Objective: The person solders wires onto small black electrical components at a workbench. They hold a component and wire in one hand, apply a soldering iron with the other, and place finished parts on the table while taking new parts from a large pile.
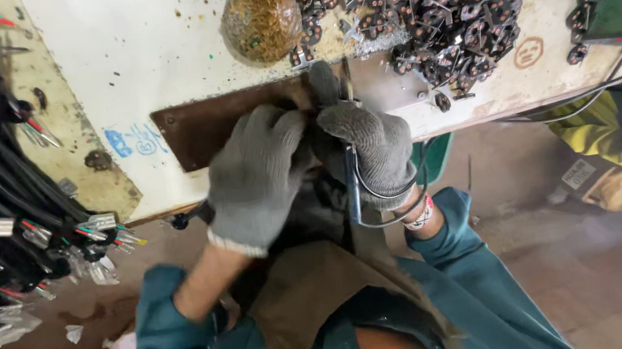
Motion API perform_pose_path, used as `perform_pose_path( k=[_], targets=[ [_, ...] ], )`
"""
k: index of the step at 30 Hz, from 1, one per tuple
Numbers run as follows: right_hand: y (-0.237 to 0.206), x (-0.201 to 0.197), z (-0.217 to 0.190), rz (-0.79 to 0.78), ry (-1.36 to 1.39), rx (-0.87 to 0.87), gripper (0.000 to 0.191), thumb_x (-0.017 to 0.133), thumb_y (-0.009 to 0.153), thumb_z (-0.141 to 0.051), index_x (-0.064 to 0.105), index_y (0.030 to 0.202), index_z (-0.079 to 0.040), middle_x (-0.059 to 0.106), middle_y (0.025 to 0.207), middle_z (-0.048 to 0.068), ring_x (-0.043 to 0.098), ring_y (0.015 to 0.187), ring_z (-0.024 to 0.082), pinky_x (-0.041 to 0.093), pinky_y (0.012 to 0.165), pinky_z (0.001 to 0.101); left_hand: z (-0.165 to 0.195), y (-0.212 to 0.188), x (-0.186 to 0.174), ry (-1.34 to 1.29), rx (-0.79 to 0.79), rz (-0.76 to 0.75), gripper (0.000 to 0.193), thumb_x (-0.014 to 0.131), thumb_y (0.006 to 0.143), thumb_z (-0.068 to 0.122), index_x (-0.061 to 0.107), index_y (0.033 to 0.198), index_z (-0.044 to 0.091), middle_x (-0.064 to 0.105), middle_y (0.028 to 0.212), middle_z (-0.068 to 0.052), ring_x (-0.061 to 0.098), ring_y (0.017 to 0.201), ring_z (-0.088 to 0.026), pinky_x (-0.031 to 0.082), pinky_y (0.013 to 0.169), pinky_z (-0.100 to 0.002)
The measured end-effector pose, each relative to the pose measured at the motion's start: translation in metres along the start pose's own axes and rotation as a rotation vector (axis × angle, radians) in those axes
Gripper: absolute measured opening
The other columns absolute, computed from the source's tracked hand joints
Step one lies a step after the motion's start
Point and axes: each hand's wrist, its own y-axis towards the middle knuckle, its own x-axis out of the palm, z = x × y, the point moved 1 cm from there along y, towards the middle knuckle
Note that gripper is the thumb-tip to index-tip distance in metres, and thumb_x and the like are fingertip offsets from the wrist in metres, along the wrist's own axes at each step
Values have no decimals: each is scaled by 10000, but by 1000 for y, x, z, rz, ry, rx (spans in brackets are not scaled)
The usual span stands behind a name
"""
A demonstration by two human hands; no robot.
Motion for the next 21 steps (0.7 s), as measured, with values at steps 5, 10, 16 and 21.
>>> perform_pose_path(
  k=[5, 10, 16, 21],
  targets=[
    [0, -17, -14, 113, 116, 141, 295, 831, 938, -116, 632, 1144, -45, 721, 1017, 99, 724, 888, 263, 566, 811, 351, 15, -48, -18, 407, -103, 28, 426, 722, 874, 159, 649, 1294, 159, 664, 1156, -101, 641, 1045, -294, 544, 864, -464],
    [-35, -9, 1, 394, 195, 159, 346, 800, 948, -112, 565, 1194, -46, 652, 1104, 91, 653, 984, 240, 530, 904, 366, 35, -35, -71, 450, -84, -125, 399, 674, 959, 257, 663, 1350, 185, 659, 1153, -71, 625, 1008, -299, 492, 829, -443],
    [-65, 9, -13, 391, 309, 197, 409, 762, 960, -108, 484, 1253, -47, 570, 1209, 81, 568, 1099, 212, 486, 1015, 384, 67, -10, -105, 205, 102, -165, 456, 590, 1072, 391, 563, 1455, 146, 574, 1347, -108, 544, 1234, -296, 459, 1033, -410],
    [-52, 0, -41, 359, 68, 138, 321, 788, 940, -38, 521, 1111, -85, 598, 1050, 75, 605, 989, 216, 461, 1011, 417, -4, -56, -143, 1107, -515, 175, 561, 492, 1210, 465, 463, 1600, 62, 462, 1534, -214, 432, 1417, -363, 433, 1179, -432]
  ],
)
